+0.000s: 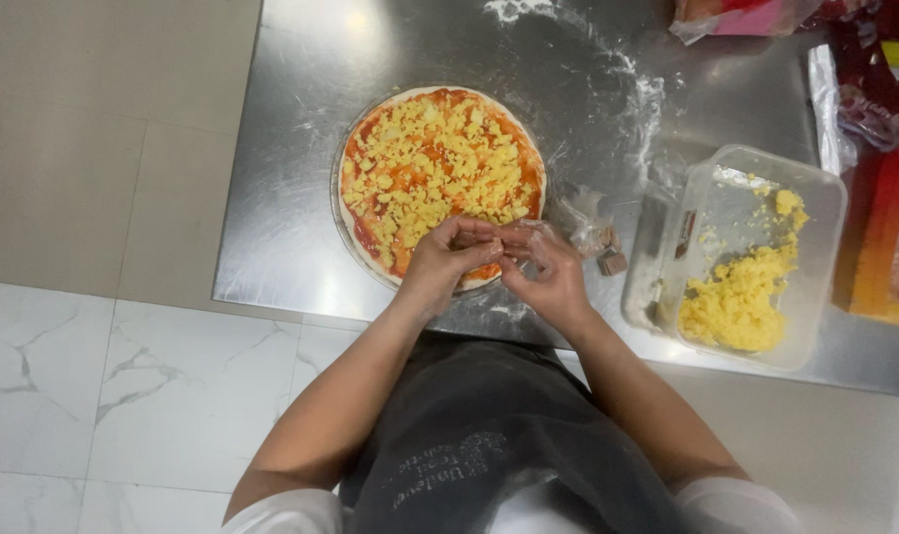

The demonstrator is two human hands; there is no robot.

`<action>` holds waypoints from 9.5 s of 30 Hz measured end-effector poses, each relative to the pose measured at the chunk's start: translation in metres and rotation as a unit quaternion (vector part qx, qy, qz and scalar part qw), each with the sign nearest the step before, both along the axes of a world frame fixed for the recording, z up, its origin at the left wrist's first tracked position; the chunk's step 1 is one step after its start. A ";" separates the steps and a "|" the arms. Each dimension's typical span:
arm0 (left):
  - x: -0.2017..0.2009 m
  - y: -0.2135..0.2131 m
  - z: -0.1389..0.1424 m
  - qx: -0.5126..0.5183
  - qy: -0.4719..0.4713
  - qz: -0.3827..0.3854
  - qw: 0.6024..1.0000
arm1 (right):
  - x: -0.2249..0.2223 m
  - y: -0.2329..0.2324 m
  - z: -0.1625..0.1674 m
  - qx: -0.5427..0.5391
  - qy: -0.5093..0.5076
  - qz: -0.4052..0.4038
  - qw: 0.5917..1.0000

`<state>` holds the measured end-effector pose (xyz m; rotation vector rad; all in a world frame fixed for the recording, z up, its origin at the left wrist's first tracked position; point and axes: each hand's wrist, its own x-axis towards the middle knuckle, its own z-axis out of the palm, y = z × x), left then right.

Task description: The person spreads shredded cheese over a pizza base already covered with tomato sauce, then places slices of processed meat on top. The pizza remains on the metal countertop throughout the clip.

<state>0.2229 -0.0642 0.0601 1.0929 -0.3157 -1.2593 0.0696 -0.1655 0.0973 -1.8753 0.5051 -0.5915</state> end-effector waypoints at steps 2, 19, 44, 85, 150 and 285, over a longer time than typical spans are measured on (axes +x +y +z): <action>0.000 -0.001 0.001 0.005 0.000 -0.005 1.000 | -0.001 0.001 0.000 0.011 0.002 -0.013 1.000; -0.016 -0.016 0.005 0.029 -0.106 -0.035 0.993 | -0.003 0.010 -0.009 -0.177 -0.010 -0.128 0.976; -0.012 -0.052 0.028 0.079 -0.249 0.128 0.957 | 0.039 -0.020 -0.014 -0.428 -0.011 -0.076 0.900; 0.015 0.026 -0.006 0.104 -0.660 -0.052 0.742 | 0.022 -0.008 -0.055 -0.333 0.149 -0.047 0.930; -0.104 -0.074 -0.020 0.027 0.166 -0.076 0.983 | -0.101 -0.075 0.004 -0.076 0.162 -0.174 0.968; 0.175 0.116 0.004 0.007 -0.067 0.046 0.997 | 0.208 0.124 -0.006 -0.343 0.014 -0.050 0.938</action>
